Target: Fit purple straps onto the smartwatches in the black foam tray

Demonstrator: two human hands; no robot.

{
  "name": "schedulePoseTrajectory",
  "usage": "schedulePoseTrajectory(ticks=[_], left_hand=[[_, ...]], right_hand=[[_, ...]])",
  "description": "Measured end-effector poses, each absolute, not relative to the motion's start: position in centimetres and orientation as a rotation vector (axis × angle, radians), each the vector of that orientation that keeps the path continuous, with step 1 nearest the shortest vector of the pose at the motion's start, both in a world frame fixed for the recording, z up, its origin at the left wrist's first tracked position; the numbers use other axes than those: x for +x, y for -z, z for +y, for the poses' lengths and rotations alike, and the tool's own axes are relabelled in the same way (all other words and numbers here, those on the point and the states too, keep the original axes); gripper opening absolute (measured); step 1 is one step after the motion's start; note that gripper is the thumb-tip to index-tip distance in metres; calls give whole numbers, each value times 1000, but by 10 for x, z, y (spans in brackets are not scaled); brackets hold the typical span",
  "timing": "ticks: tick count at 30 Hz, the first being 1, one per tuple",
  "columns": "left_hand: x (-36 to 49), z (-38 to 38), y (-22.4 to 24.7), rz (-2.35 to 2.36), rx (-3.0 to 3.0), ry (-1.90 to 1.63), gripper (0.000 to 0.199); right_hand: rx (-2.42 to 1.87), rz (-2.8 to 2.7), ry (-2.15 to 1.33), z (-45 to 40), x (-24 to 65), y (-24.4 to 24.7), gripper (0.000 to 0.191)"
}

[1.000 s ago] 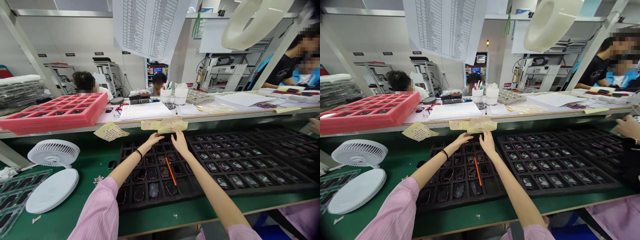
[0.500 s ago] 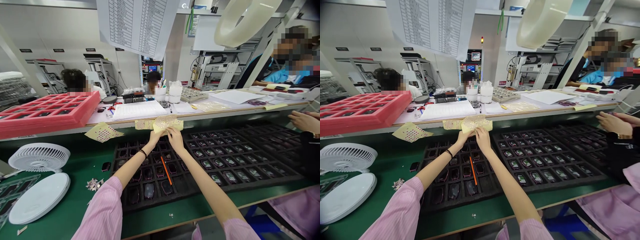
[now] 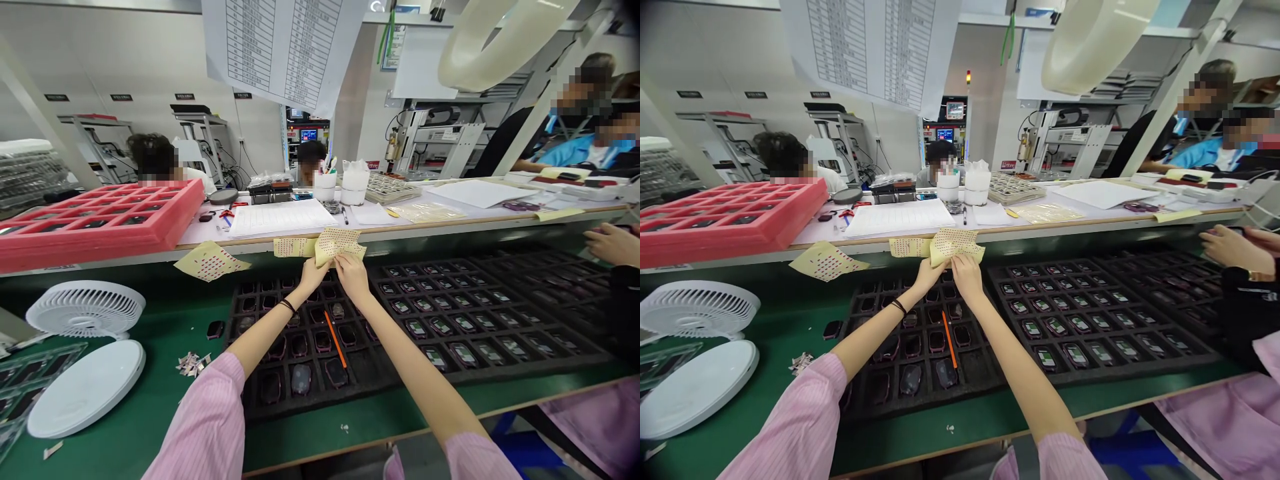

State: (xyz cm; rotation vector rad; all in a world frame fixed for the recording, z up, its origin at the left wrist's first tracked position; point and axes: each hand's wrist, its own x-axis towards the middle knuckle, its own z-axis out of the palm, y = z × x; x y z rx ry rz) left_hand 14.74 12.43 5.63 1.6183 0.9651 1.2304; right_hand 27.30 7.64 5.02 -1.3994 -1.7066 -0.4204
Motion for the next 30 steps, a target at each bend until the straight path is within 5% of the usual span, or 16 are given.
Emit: schedulePoseTrajectory(ticks=[11, 22, 30], left_hand=[[131, 121, -57, 944, 1753, -1058, 18], [-3, 78, -18, 1065, 1609, -932, 33], [-46, 41, -30, 1066, 1660, -968, 38]], right_hand=[[-1408, -1726, 435, 64, 266, -62, 26], [-776, -2463, 302, -7, 179, -19, 28], [-726, -2663, 289, -9, 162, -5, 24]])
